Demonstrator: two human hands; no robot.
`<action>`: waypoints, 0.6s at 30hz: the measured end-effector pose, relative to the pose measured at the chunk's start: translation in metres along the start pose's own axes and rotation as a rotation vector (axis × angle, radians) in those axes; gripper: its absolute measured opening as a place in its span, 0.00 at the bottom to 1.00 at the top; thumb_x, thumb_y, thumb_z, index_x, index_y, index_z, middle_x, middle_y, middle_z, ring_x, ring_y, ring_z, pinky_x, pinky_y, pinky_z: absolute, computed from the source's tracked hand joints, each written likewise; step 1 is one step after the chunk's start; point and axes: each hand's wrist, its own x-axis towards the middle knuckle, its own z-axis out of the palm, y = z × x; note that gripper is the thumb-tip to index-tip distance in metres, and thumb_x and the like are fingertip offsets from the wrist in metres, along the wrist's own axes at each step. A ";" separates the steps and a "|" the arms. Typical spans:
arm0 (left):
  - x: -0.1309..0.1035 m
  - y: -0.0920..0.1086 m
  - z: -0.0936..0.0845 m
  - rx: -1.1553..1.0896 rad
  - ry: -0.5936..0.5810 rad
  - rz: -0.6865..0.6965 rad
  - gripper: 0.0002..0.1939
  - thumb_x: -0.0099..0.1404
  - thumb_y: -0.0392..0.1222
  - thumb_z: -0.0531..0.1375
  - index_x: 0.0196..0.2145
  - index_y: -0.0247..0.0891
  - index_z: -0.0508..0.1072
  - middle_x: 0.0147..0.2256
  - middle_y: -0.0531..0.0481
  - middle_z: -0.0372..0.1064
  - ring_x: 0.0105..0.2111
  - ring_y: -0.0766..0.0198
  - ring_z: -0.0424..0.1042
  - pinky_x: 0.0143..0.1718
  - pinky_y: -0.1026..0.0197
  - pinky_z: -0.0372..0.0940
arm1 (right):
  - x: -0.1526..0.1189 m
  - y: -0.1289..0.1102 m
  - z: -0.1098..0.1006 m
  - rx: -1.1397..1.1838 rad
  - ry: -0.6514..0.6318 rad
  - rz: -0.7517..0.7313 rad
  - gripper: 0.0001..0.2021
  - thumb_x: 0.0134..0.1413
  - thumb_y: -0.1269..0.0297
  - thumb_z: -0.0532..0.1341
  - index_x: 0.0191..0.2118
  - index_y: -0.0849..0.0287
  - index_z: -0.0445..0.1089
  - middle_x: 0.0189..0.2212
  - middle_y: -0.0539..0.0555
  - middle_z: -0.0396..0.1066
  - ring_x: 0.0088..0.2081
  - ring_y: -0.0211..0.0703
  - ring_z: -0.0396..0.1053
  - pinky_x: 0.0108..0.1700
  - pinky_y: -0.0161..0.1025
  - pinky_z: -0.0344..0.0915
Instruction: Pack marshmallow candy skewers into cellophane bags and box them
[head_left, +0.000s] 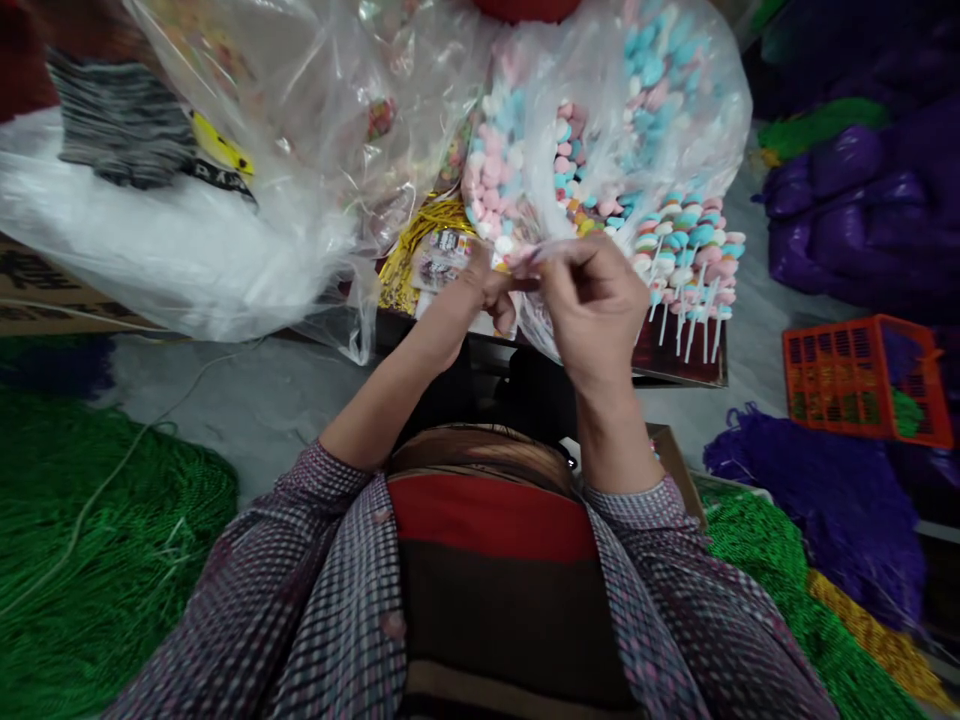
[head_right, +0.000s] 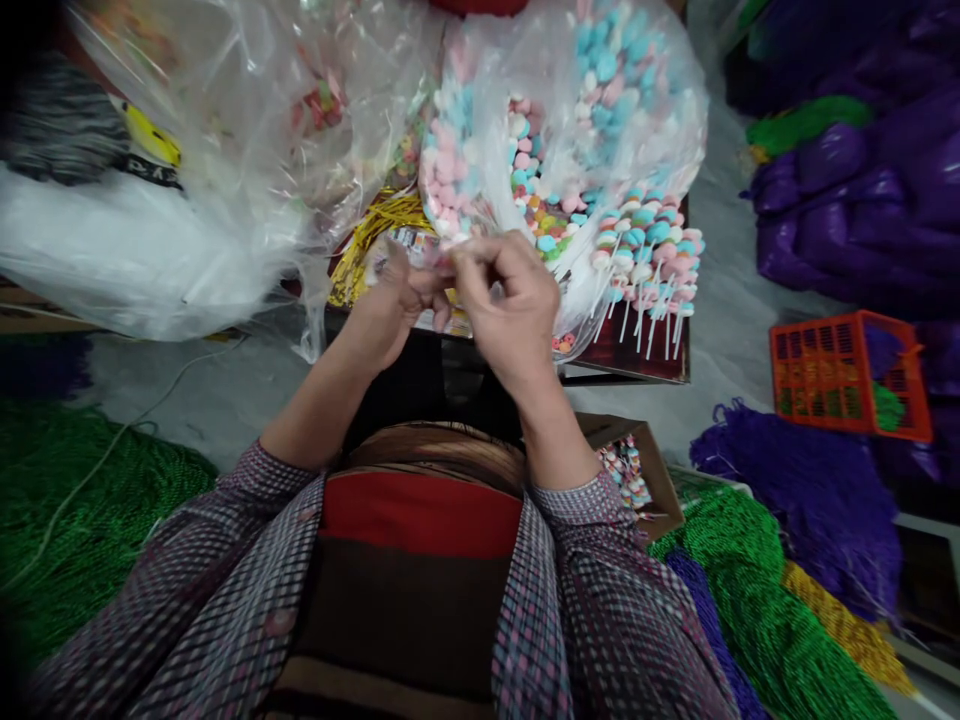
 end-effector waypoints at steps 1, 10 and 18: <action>0.003 -0.001 -0.002 -0.111 0.032 -0.029 0.45 0.68 0.77 0.33 0.27 0.40 0.75 0.20 0.50 0.61 0.21 0.65 0.61 0.30 0.56 0.64 | -0.004 -0.006 0.000 -0.014 -0.002 -0.027 0.14 0.71 0.53 0.54 0.37 0.54 0.71 0.31 0.50 0.70 0.35 0.38 0.68 0.45 0.42 0.71; -0.006 0.003 -0.001 -0.110 -0.060 -0.233 0.37 0.67 0.75 0.49 0.23 0.38 0.72 0.11 0.59 0.43 0.13 0.74 0.45 0.17 0.63 0.46 | -0.006 -0.010 -0.005 -0.030 0.141 -0.014 0.10 0.67 0.59 0.60 0.33 0.54 0.73 0.30 0.49 0.69 0.34 0.38 0.69 0.42 0.41 0.70; -0.006 -0.002 -0.001 -0.349 -0.044 -0.030 0.14 0.54 0.47 0.74 0.34 0.39 0.78 0.22 0.59 0.66 0.18 0.77 0.55 0.21 0.68 0.55 | -0.026 0.006 -0.010 0.149 0.011 0.103 0.11 0.62 0.54 0.65 0.32 0.55 0.72 0.31 0.49 0.73 0.35 0.39 0.71 0.45 0.42 0.71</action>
